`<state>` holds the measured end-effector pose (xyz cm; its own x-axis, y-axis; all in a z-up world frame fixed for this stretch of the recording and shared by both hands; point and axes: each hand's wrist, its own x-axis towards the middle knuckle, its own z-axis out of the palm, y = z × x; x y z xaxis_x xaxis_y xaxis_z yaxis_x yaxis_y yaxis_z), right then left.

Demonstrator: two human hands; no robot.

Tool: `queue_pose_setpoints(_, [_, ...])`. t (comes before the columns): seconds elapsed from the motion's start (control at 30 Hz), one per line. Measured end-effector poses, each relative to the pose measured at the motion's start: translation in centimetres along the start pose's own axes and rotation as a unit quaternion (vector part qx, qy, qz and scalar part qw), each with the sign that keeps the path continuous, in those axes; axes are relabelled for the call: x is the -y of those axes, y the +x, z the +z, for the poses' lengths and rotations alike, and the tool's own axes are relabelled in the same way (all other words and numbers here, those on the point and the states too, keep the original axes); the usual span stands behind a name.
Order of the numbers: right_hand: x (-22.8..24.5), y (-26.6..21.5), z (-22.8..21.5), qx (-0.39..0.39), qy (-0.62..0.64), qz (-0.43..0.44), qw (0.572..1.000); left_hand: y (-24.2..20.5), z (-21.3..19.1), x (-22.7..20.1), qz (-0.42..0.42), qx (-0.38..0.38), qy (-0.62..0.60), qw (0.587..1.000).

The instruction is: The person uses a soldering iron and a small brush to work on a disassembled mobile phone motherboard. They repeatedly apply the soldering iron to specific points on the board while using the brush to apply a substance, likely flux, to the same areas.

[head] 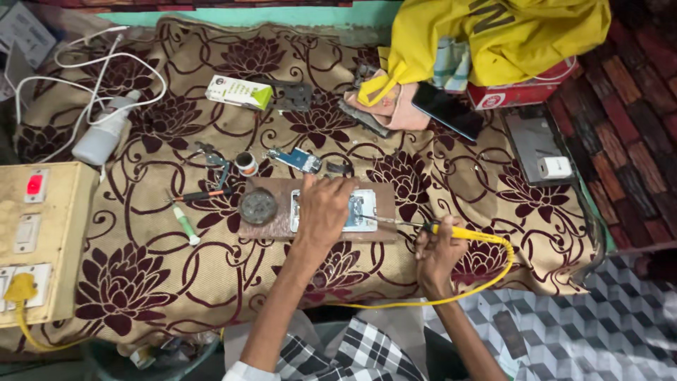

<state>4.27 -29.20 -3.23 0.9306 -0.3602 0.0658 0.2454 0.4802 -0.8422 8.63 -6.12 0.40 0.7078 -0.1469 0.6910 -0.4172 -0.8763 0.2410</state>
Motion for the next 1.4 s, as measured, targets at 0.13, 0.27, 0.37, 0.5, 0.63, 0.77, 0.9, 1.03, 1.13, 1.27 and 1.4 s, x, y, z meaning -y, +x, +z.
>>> queue_pose_setpoints(0.13, [-0.2, 0.1, 0.0, -0.011, 0.01, -0.021, 1.0, -0.1, 0.2, -0.1, -0.017, 0.014, -0.014, 1.0])
queue_pose_setpoints(0.27, [-0.3, 0.2, -0.3, -0.007, 0.03, -0.028, 0.999, 0.3, 0.0, 0.0, 0.017, 0.014, 0.018, 1.0])
queue_pose_setpoints(0.37, [-0.4, 0.2, -0.4, 0.006, 0.038, -0.033, 0.999, 0.8, -0.6, 0.1, 0.032, 0.026, 0.02, 0.999])
queue_pose_setpoints(0.5, [-0.2, 0.3, -0.3, 0.009, 0.034, -0.037, 0.999, 2.0, -1.1, 0.2, 0.012, 0.04, -0.006, 0.999])
queue_pose_setpoints(0.63, [0.0, 0.1, 0.0, 0.003, 0.031, -0.033, 0.999, 2.7, -1.3, 1.3, 0.051, 0.037, -0.016, 0.998])
queue_pose_setpoints(0.77, [0.3, 0.1, -0.1, 0.012, 0.021, -0.048, 0.999, 1.2, -0.7, 2.0, 0.004, -0.005, -0.029, 1.0])
queue_pose_setpoints(0.9, [0.6, 0.2, 0.0, 0.012, 0.032, -0.031, 0.999, -1.2, -0.6, 1.0, -0.039, -0.005, 0.022, 0.999])
queue_pose_setpoints(1.03, [0.7, 0.4, 0.0, 0.003, 0.039, -0.025, 0.999, -2.0, -1.1, -0.1, -0.056, -0.072, 0.051, 0.995])
queue_pose_setpoints(1.13, [0.5, 0.4, -0.3, -0.015, 0.049, -0.017, 0.999, -0.6, -1.0, 0.3, -0.12, -0.101, -0.16, 0.975])
queue_pose_setpoints(1.27, [0.7, 0.2, -0.1, 0.002, 0.024, -0.021, 1.0, 2.6, -0.4, 1.5, -0.007, -0.105, 0.057, 0.993])
queue_pose_setpoints(1.4, [1.2, 0.1, 0.1, -0.005, 0.035, -0.017, 0.999, 3.1, -0.6, 1.3, 0.024, -0.056, 0.17, 0.984])
